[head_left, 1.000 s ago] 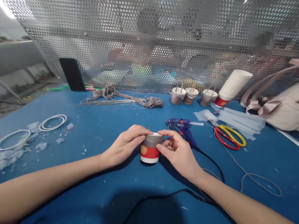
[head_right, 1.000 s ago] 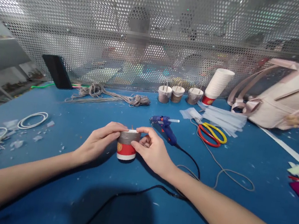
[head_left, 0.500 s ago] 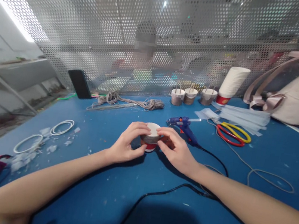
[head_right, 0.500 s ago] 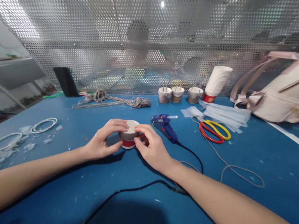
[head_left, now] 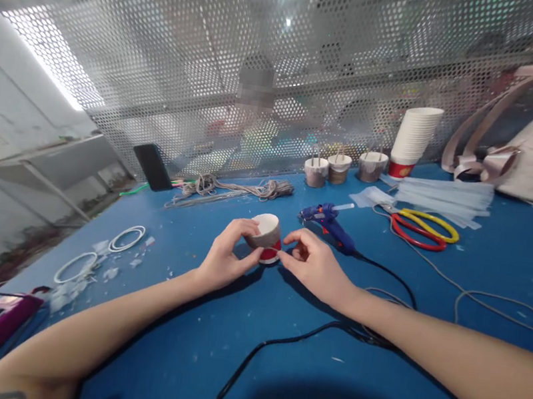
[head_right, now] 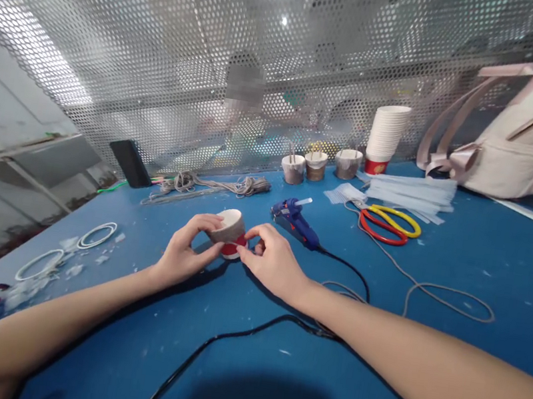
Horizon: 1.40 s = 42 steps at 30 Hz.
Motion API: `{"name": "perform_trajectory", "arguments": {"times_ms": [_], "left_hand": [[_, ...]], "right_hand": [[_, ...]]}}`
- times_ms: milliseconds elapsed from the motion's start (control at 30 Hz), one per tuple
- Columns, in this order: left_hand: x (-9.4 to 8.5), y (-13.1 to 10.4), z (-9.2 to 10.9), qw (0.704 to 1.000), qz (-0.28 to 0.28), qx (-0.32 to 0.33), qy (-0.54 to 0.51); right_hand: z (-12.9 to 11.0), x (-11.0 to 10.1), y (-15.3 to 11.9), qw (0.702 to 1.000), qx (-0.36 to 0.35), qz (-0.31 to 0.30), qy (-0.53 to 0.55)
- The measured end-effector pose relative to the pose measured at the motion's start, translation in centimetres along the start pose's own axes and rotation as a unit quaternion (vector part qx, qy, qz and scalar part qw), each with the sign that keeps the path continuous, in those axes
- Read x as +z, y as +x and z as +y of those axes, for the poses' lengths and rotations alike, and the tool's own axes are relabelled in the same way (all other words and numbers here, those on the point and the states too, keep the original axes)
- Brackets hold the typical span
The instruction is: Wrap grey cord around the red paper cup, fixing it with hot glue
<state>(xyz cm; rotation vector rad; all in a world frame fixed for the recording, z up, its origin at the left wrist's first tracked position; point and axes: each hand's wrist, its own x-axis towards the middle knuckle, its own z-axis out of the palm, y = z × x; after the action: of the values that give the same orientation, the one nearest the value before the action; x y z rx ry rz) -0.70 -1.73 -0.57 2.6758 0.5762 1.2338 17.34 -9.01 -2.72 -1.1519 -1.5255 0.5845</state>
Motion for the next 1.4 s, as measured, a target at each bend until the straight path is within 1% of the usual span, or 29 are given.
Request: {"name": "perform_trajectory", "arguments": {"times_ms": [133, 200, 367, 567, 667, 800, 900, 967, 1000, 1067, 1133, 1167, 1200, 1233, 1267, 1333, 1367, 1400], "left_hand": [[-0.1, -0.3, 0.8, 0.998, -0.013, -0.053, 0.011], [-0.1, -0.4, 1.2, 0.997, -0.017, -0.073, 0.003], [0.0, -0.5, 1.8, 0.993, -0.032, -0.110, -0.014], [0.2, -0.7, 2.2, 0.988, -0.037, -0.146, -0.028], [0.2, -0.6, 2.2, 0.981, -0.043, -0.183, -0.038], [0.1, -0.5, 2.3, 0.970, -0.032, -0.229, -0.073], [0.2, -0.5, 2.4, 0.964, -0.023, -0.243, -0.105], [0.3, -0.6, 2.5, 0.957, -0.012, -0.263, -0.124], [0.3, -0.6, 2.5, 0.952, -0.003, -0.275, -0.132], [0.4, -0.8, 2.5, 0.945, 0.016, -0.291, -0.152], [0.5, -0.9, 2.5, 0.940, 0.025, -0.294, -0.171], [0.5, -0.9, 2.5, 0.939, 0.026, -0.294, -0.178], [0.4, -0.9, 2.5, 0.938, 0.026, -0.295, -0.183], [0.4, -0.9, 2.4, 0.937, 0.027, -0.295, -0.184], [0.4, -0.9, 2.4, 0.937, 0.029, -0.295, -0.183], [0.3, -0.9, 2.4, 0.939, 0.038, -0.292, -0.178], [0.3, -0.9, 2.4, 0.940, 0.041, -0.291, -0.176], [0.3, -0.9, 2.5, 0.940, 0.041, -0.290, -0.174]], "right_hand": [[-0.1, -0.1, 0.1, 0.998, -0.056, -0.007, -0.023], [-0.1, -0.1, 0.1, 0.997, -0.068, -0.001, -0.021], [-0.2, -0.2, 0.0, 0.997, -0.065, -0.001, -0.034], [-0.5, 0.0, -0.3, 0.998, -0.055, 0.004, -0.038], [-0.6, 0.0, -0.4, 0.998, -0.055, 0.003, -0.036], [-0.9, 0.0, -0.7, 0.997, -0.068, 0.008, -0.044], [-1.2, 0.1, -1.2, 0.992, -0.109, -0.006, -0.068], [-1.4, 0.1, -1.5, 0.981, -0.155, -0.034, -0.108], [-1.7, 0.0, -1.6, 0.971, -0.188, -0.052, -0.136], [-2.3, -0.4, -1.8, 0.936, -0.281, -0.090, -0.194], [-3.1, -1.3, -1.5, 0.894, -0.375, -0.104, -0.222], [-3.5, -1.9, -1.2, 0.883, -0.405, -0.095, -0.219], [-3.8, -2.6, -0.9, 0.884, -0.415, -0.072, -0.205], [-4.1, -3.4, -0.4, 0.895, -0.406, -0.038, -0.184], [-4.3, -4.3, 0.3, 0.911, -0.380, 0.004, -0.162], [-4.2, -6.2, 1.7, 0.943, -0.295, 0.111, -0.106], [-3.9, -7.1, 2.5, 0.954, -0.234, 0.167, -0.085], [-3.4, -7.9, 3.2, 0.955, -0.182, 0.226, -0.062]]}}
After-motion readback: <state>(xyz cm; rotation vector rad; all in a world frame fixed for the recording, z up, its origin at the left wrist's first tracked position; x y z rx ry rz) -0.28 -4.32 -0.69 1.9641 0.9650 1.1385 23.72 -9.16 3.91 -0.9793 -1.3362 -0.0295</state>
